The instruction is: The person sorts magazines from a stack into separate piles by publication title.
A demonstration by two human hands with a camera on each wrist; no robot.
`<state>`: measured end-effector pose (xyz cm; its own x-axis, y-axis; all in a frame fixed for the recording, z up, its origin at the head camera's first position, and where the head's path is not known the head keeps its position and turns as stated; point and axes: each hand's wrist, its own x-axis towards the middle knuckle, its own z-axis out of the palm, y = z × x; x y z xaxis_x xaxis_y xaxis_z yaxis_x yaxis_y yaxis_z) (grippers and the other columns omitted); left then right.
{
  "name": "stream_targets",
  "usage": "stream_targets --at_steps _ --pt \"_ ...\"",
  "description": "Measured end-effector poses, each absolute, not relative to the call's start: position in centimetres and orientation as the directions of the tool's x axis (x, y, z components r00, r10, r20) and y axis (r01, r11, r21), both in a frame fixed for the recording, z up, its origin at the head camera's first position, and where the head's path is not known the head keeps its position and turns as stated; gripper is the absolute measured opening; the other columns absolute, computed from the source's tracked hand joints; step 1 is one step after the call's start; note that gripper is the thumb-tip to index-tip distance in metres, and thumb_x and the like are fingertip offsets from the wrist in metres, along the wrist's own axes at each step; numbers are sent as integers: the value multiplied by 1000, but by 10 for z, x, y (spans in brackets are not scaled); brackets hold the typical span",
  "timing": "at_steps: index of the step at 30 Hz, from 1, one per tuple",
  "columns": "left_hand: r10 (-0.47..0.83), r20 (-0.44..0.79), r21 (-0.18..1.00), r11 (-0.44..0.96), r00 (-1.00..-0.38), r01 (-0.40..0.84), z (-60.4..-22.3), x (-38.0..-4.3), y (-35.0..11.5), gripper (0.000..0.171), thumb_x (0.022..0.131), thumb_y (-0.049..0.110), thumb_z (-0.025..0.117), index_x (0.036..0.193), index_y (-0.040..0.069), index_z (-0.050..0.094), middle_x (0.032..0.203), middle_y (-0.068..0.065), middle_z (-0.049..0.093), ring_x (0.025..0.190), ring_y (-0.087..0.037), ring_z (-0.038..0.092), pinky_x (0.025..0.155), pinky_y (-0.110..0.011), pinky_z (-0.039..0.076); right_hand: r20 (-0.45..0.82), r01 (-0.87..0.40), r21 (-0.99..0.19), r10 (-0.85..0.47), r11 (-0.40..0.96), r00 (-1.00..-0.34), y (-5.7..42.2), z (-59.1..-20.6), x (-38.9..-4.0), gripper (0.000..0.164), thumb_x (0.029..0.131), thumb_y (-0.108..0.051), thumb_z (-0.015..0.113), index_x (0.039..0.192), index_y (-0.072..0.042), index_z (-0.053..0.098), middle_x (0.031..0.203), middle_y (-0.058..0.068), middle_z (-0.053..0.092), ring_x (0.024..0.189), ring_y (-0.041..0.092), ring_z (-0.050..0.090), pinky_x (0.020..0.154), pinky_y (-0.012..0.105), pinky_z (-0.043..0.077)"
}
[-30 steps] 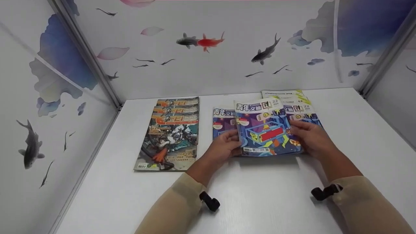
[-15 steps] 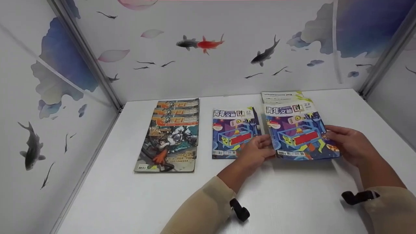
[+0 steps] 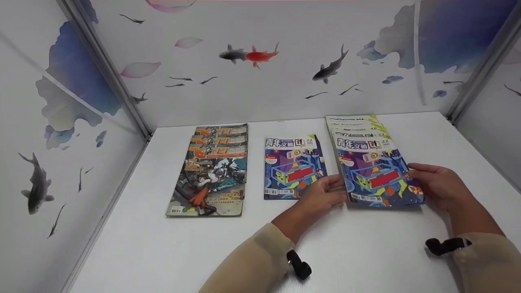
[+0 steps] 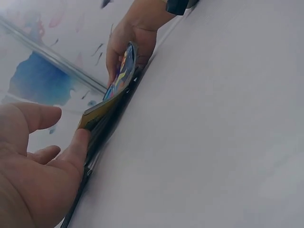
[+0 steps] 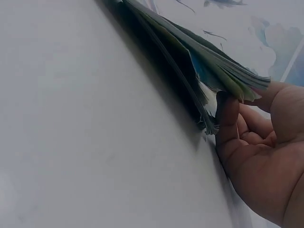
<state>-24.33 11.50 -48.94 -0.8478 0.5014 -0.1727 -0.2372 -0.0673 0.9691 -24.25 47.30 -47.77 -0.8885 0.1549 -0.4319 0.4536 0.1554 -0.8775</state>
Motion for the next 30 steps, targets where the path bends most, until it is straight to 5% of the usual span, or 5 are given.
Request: stream_targets --at_steps 3,8,11,21,30 --pt "525 -162 970 -71 -835 -233 -491 -244 115 61 98 3 73 156 7 53 151 -3 66 134 -20 68 113 -36 56 -406 443 -868 193 226 -893 473 -479 -243 84 102 -51 70 168 -14 34 106 -19 69 91 -2 74 90 24 64" --pt "546 -153 965 -96 -824 -243 -490 -244 115 63 100 2 71 159 8 50 156 -4 62 139 -21 65 117 -38 53 -366 428 -847 236 316 -900 470 -481 -242 86 102 -56 67 168 -14 34 158 22 50 90 -2 71 88 24 64" --pt "550 -147 964 -106 -822 -243 -489 -244 115 63 100 3 71 159 8 50 156 -4 62 139 -21 65 118 -38 53 -357 427 -842 253 330 -899 469 -481 -242 85 102 -58 67 168 -15 35 169 27 39 89 -4 70 87 22 64" --pt "550 -148 965 -102 -822 -242 -488 -244 114 62 101 3 70 159 6 49 157 -5 61 144 -22 61 120 -39 50 -366 459 -837 318 300 -875 469 -481 -242 84 98 -59 71 166 -20 41 135 -4 57 101 1 67 88 17 61" --pt "569 -135 961 -125 -811 -248 -489 -245 114 63 100 -1 67 160 3 46 160 -9 58 148 -24 56 123 -39 48 -325 429 -864 358 263 -875 465 -478 -241 80 100 -59 68 165 -20 43 120 -14 60 109 6 63 87 14 60"
